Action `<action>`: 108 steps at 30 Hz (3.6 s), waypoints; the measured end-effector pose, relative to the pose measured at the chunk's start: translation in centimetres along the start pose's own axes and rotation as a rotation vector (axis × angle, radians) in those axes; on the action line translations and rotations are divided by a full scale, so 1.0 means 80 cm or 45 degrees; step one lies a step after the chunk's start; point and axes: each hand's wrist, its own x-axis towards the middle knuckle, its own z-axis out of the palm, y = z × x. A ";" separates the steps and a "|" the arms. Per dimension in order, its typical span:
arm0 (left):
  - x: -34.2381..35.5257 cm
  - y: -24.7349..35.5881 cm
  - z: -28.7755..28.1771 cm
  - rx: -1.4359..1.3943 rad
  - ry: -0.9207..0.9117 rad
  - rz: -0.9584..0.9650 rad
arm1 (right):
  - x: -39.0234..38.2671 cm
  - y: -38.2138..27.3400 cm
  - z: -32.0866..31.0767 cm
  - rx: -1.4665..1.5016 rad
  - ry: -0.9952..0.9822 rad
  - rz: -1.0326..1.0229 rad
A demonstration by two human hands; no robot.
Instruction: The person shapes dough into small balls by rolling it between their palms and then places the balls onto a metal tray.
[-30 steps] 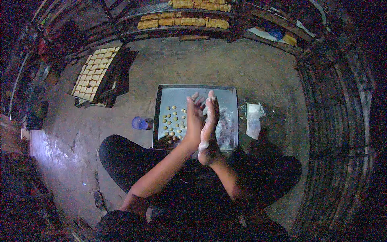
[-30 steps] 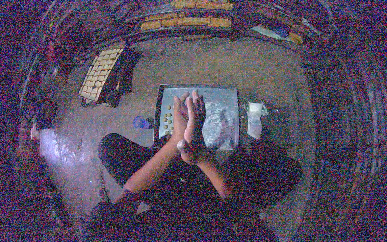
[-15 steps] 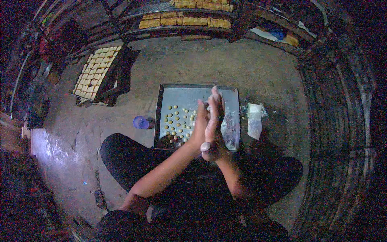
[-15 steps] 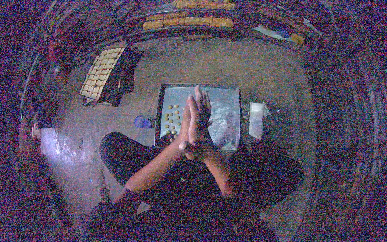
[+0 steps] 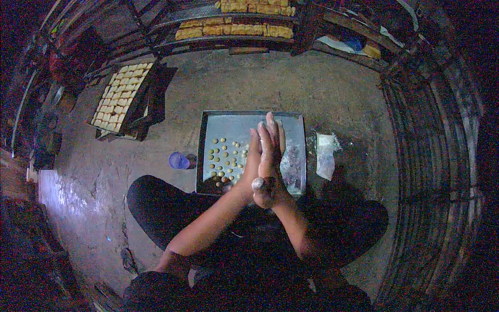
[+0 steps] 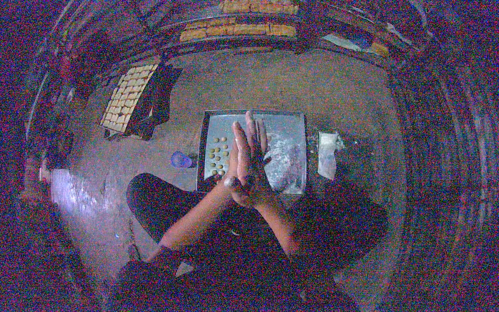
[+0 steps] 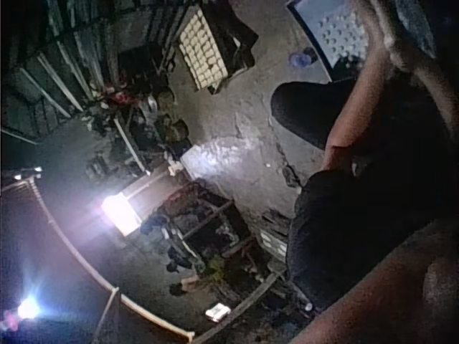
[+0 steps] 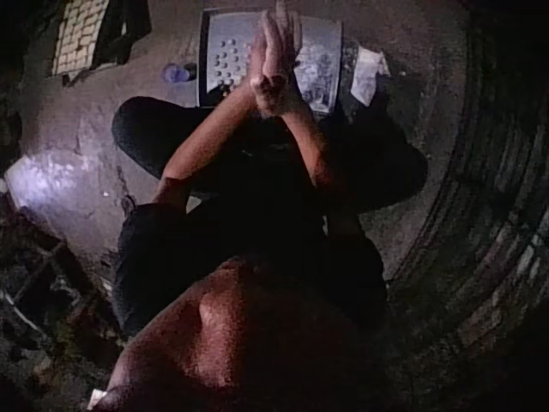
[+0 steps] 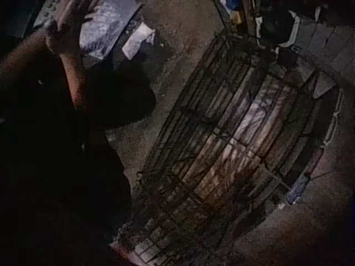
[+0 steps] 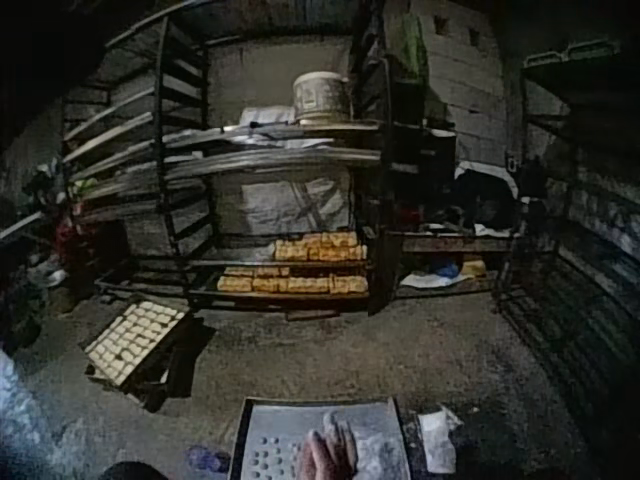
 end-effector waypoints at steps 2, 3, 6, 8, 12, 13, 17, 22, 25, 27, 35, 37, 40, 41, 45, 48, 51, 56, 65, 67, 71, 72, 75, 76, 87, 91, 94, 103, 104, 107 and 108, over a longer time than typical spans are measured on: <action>0.004 0.029 0.027 0.021 0.000 -0.348 | 0.009 0.014 -0.012 -0.007 0.096 0.044; 0.007 0.048 0.042 -0.173 0.117 -0.591 | 0.013 0.021 -0.015 0.000 0.141 0.065; 0.013 0.061 0.058 -0.496 0.294 -0.750 | 0.016 0.032 -0.029 0.081 0.203 0.253; 0.018 0.055 0.040 -0.362 0.304 -0.655 | 0.008 0.038 -0.018 0.207 0.207 0.268; 0.027 0.039 0.017 -0.308 0.305 -0.524 | -0.015 0.024 0.018 0.096 0.109 -0.028; 0.024 0.034 0.014 -0.311 0.299 -0.506 | -0.014 0.020 0.022 0.159 0.128 -0.106; 0.012 0.049 0.032 -0.264 0.335 -0.714 | 0.002 0.041 0.000 0.243 0.175 0.127; 0.008 0.034 0.031 -0.253 0.284 -0.667 | -0.008 0.058 -0.004 0.173 0.237 0.217; 0.023 0.027 -0.013 -0.410 0.316 -0.527 | -0.027 0.024 0.028 0.239 0.133 -0.004; 0.016 0.048 0.003 -0.188 0.334 -0.546 | -0.021 0.011 0.022 0.108 0.078 -0.166; 0.010 0.059 0.039 -0.332 0.381 -0.697 | -0.005 0.051 -0.009 0.019 0.165 -0.014; 0.018 0.066 0.032 -0.350 0.461 -0.641 | -0.018 0.048 0.002 0.109 0.157 0.083; 0.028 0.059 0.007 -0.530 0.542 -0.563 | -0.024 0.017 0.017 0.111 0.018 -0.053; 0.029 0.051 0.004 -0.531 0.619 -0.562 | -0.022 0.019 0.018 0.103 0.039 -0.112; 0.017 0.061 0.032 -0.021 0.347 -0.624 | -0.003 0.033 0.011 0.074 0.125 -0.200; 0.001 0.049 0.039 -0.422 0.326 -0.719 | 0.009 0.029 -0.009 0.018 0.207 -0.027; 0.009 0.051 0.030 -0.456 0.321 -0.638 | -0.008 0.040 -0.009 0.076 0.134 0.196; 0.020 0.039 -0.002 -0.326 0.359 -0.478 | -0.033 0.009 0.015 0.056 -0.060 0.033; -0.001 0.039 0.028 -0.361 0.297 -0.666 | -0.007 0.041 -0.016 0.002 0.099 0.147; 0.017 0.058 0.036 -0.413 0.370 -0.602 | -0.020 0.052 -0.010 0.053 0.094 0.192; 0.025 0.062 0.008 -0.412 0.483 -0.496 | -0.027 0.015 0.018 0.116 0.033 0.030; 0.026 0.053 -0.003 -0.389 0.435 -0.465 | -0.023 0.007 0.020 0.073 0.004 -0.038; 0.009 0.045 0.017 0.077 0.200 -0.587 | -0.006 0.020 0.007 0.022 0.117 -0.164; 0.006 0.054 0.030 -0.047 0.277 -0.632 | -0.002 0.022 0.001 0.018 0.131 -0.124; 0.018 0.030 0.001 -0.347 0.394 -0.404 | -0.017 0.022 0.007 0.040 0.048 0.036; -0.004 0.017 0.017 -0.189 0.279 -0.484 | -0.004 0.030 0.000 0.031 0.112 -0.005; -0.001 0.054 0.044 -0.320 0.349 -0.650 | 0.004 0.046 -0.015 0.016 0.166 0.112; 0.015 0.051 0.008 -0.097 0.331 -0.446 | -0.013 0.011 0.015 0.055 0.015 -0.090; 0.015 0.053 0.017 -0.009 0.262 -0.443 | -0.004 0.007 0.011 0.056 0.032 -0.140; 0.011 0.055 0.033 0.122 0.104 -0.548 | 0.009 0.018 -0.001 0.025 0.113 -0.060; 0.005 0.052 0.035 -0.066 0.181 -0.624 | 0.010 0.024 -0.007 0.028 0.126 -0.004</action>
